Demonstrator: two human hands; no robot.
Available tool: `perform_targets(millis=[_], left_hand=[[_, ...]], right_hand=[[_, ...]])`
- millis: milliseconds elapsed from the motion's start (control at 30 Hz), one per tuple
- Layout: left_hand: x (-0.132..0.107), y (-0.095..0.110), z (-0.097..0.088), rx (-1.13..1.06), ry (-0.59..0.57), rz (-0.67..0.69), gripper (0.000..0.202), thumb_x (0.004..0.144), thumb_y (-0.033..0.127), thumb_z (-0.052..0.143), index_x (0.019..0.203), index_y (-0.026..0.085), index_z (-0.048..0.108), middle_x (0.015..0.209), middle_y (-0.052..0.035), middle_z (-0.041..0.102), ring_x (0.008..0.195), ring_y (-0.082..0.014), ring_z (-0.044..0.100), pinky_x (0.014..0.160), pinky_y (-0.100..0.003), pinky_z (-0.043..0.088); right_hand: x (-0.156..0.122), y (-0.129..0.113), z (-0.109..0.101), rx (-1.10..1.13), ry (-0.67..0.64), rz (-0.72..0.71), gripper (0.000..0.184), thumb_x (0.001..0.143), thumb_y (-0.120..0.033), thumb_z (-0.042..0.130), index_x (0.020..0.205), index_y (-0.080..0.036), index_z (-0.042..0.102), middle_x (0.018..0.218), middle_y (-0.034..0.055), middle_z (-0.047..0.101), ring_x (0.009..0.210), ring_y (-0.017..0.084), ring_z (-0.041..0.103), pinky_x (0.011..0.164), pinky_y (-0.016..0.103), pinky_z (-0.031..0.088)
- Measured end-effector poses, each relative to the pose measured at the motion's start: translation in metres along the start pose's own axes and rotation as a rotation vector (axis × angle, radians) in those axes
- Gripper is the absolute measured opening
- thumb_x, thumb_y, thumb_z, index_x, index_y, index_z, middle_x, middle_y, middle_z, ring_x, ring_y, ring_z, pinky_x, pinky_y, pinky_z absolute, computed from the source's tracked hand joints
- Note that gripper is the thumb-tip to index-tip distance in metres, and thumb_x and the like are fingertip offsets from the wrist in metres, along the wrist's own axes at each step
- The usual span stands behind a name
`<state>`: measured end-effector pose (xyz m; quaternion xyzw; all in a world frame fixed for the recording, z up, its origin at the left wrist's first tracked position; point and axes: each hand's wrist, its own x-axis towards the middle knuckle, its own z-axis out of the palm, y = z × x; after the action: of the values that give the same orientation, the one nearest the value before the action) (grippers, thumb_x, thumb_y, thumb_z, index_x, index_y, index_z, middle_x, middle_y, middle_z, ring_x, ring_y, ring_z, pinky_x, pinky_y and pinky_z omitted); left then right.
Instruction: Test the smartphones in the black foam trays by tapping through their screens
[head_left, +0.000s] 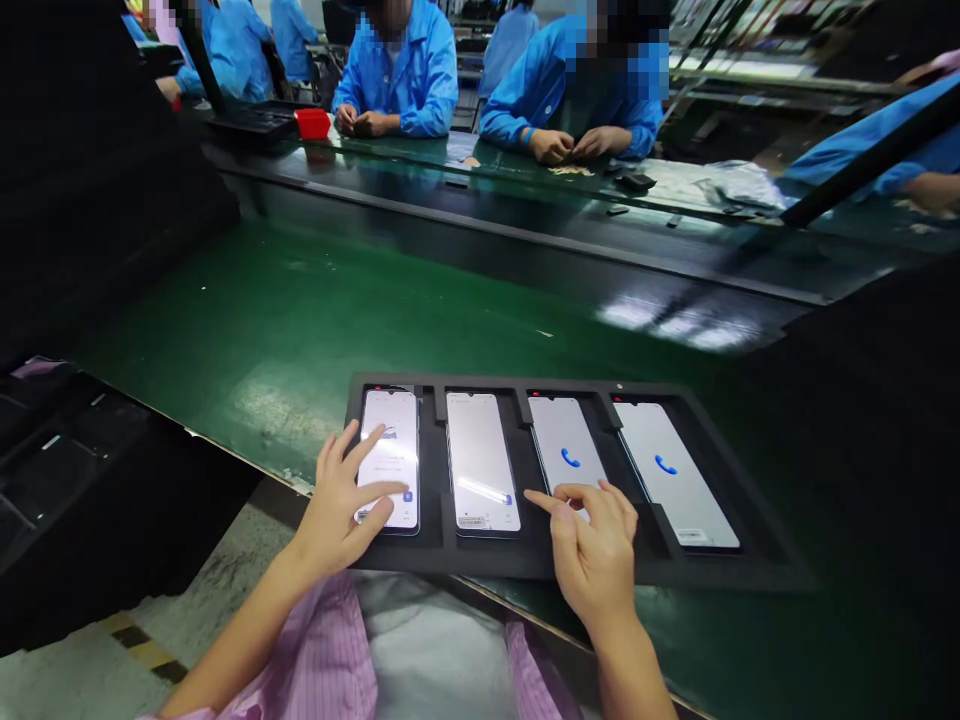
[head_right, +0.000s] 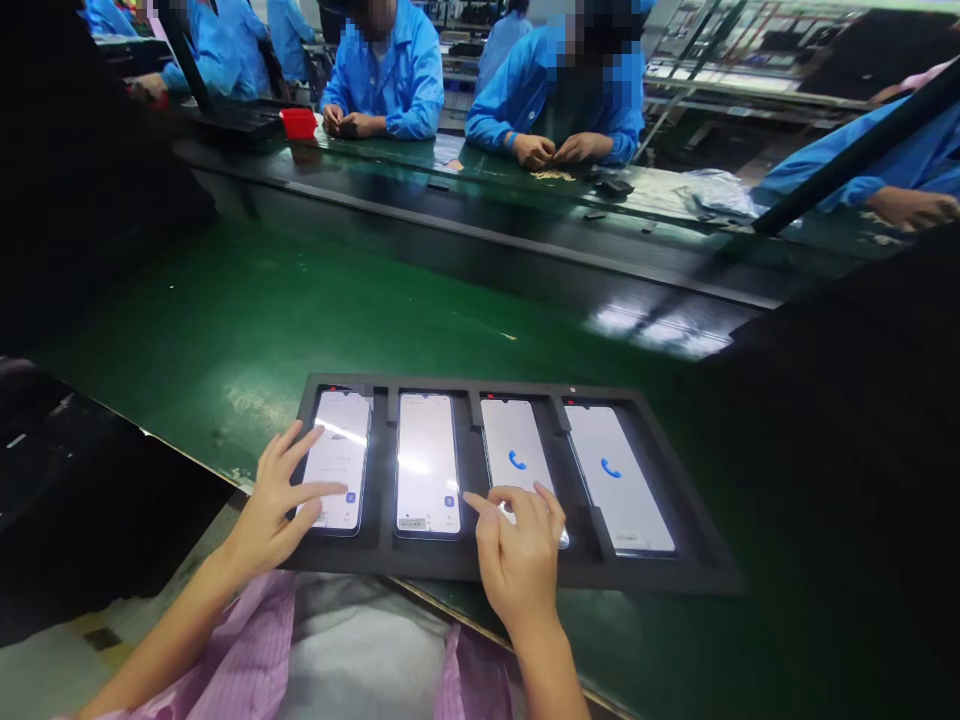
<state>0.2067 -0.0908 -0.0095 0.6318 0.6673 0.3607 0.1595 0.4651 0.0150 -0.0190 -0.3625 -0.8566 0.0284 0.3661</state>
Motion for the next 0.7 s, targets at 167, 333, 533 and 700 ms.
perform_targets(millis=[167,333,533,700], left_hand=[[-0.005,-0.002,0.000,0.086,-0.036,0.105,0.029,0.077,0.028,0.052,0.094,0.043,0.070,0.134,0.0033,0.053,0.131,-0.0372,0.031,0.104,-0.064,-0.012],[-0.002,-0.003,0.001,0.121,-0.092,0.096,0.029,0.079,0.031,0.050,0.096,0.044,0.069,0.136,0.0038,0.050,0.131,-0.0369,0.030,0.104,-0.064,-0.011],[-0.002,-0.007,0.003,0.176,-0.022,0.127,0.036,0.086,0.033,0.036,0.103,0.045,0.066,0.140,0.0035,0.045,0.128,-0.0352,0.032,0.105,-0.065,-0.002],[-0.002,-0.010,0.006,0.194,0.046,0.074,0.038,0.090,0.032,0.033,0.110,0.044,0.062,0.146,0.0051,0.033,0.132,-0.0333,0.027,0.107,-0.064,0.004]], right_hand=[[-0.001,-0.001,-0.002,0.056,-0.069,-0.046,0.033,0.088,-0.012,0.038,0.094,-0.024,0.067,0.077,0.0013,0.051,0.072,0.014,0.050,0.092,0.044,0.034],[0.001,-0.006,-0.001,0.012,-0.140,-0.040,0.033,0.090,-0.016,0.036,0.091,-0.024,0.068,0.079,0.0021,0.052,0.077,0.015,0.051,0.094,0.046,0.032],[-0.004,0.006,-0.012,-0.099,-0.046,0.037,0.035,0.090,-0.016,0.035,0.086,-0.022,0.070,0.079,0.0027,0.053,0.077,0.015,0.051,0.095,0.046,0.030],[-0.022,0.037,-0.029,-0.305,0.108,0.245,0.038,0.090,-0.021,0.035,0.079,-0.022,0.072,0.077,0.0035,0.051,0.072,0.016,0.046,0.091,0.046,0.031]])
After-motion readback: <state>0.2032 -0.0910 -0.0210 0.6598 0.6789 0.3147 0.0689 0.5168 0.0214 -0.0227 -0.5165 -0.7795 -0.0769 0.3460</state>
